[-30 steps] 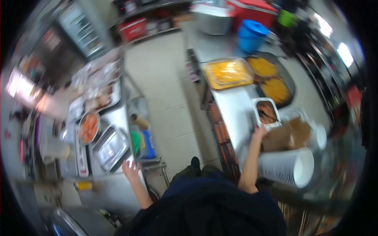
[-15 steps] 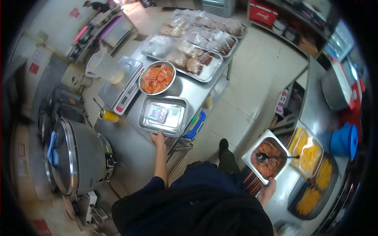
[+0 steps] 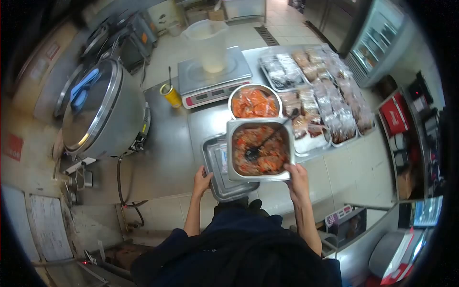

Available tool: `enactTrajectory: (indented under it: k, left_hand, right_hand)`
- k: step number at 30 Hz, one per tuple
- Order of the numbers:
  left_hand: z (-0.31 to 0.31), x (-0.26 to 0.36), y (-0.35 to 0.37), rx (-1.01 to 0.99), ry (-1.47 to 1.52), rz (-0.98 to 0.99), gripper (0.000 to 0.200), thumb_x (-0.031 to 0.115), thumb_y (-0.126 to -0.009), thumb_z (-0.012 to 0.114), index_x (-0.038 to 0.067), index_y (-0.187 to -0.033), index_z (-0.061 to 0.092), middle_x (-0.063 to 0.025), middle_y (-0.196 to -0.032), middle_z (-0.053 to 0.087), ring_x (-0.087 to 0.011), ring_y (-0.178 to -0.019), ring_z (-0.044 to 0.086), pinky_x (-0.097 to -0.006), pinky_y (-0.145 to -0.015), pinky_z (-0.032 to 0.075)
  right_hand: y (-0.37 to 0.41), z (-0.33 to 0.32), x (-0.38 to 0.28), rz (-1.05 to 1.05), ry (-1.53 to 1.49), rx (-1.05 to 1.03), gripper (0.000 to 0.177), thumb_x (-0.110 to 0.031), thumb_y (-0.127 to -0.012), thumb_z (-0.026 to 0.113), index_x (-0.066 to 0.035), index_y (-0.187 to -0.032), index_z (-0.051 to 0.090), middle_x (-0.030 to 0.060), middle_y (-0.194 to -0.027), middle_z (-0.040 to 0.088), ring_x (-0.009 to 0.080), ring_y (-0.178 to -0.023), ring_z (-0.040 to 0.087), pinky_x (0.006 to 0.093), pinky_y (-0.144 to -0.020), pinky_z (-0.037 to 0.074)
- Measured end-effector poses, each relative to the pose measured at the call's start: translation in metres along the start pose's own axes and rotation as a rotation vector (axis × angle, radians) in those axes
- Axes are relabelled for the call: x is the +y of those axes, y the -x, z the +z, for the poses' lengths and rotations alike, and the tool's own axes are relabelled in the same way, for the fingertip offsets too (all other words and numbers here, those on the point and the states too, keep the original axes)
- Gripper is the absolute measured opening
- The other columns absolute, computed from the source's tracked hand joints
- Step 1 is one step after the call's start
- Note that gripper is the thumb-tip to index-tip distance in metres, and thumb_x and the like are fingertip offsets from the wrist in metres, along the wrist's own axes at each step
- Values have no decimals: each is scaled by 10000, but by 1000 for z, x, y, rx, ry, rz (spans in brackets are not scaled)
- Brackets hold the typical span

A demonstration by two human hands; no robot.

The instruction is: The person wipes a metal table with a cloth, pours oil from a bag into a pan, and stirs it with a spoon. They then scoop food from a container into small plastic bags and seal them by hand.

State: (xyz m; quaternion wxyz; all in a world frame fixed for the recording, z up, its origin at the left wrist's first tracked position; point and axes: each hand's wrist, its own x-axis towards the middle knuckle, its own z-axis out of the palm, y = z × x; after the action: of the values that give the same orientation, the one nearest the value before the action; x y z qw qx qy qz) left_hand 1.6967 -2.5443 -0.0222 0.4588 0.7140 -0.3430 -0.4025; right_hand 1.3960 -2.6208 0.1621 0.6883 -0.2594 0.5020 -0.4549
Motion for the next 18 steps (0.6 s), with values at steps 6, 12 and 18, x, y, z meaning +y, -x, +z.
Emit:
enactTrajectory:
  k: [6,12,18]
  left_hand:
    - [7,53,22,-100,-129,-104,440,94,-732,593,10,-1139,447,-166,-918,594,-199,-833,574,-302,-734,449]
    - [43,68,16,-168,-209,-32,495,188,-725,601,-16,-1143,433,-217,-990,556,-268,-870,571,-324,-752,440]
    - [84,58,3,-164,-212,50,528,268,-741,614,-29,-1132,422,-229,-1064,505,-346,-976,503,-366,-847,399]
  right_hand:
    - [-103,105,29,114,69,-299,88,-138,-792,542,-52,-807,555,-10,-713,548,71,-604,523,228,-531,457]
    - [-136,121,30,225,-80,-359,46,-102,-783,539,-56,-779,540,-11,-688,531,88,-613,534,272,-574,499]
    - [-142,82,-21,164,-6,-259,49,-111,-778,558,-70,-799,544,-7,-719,537,104,-636,556,271,-569,521]
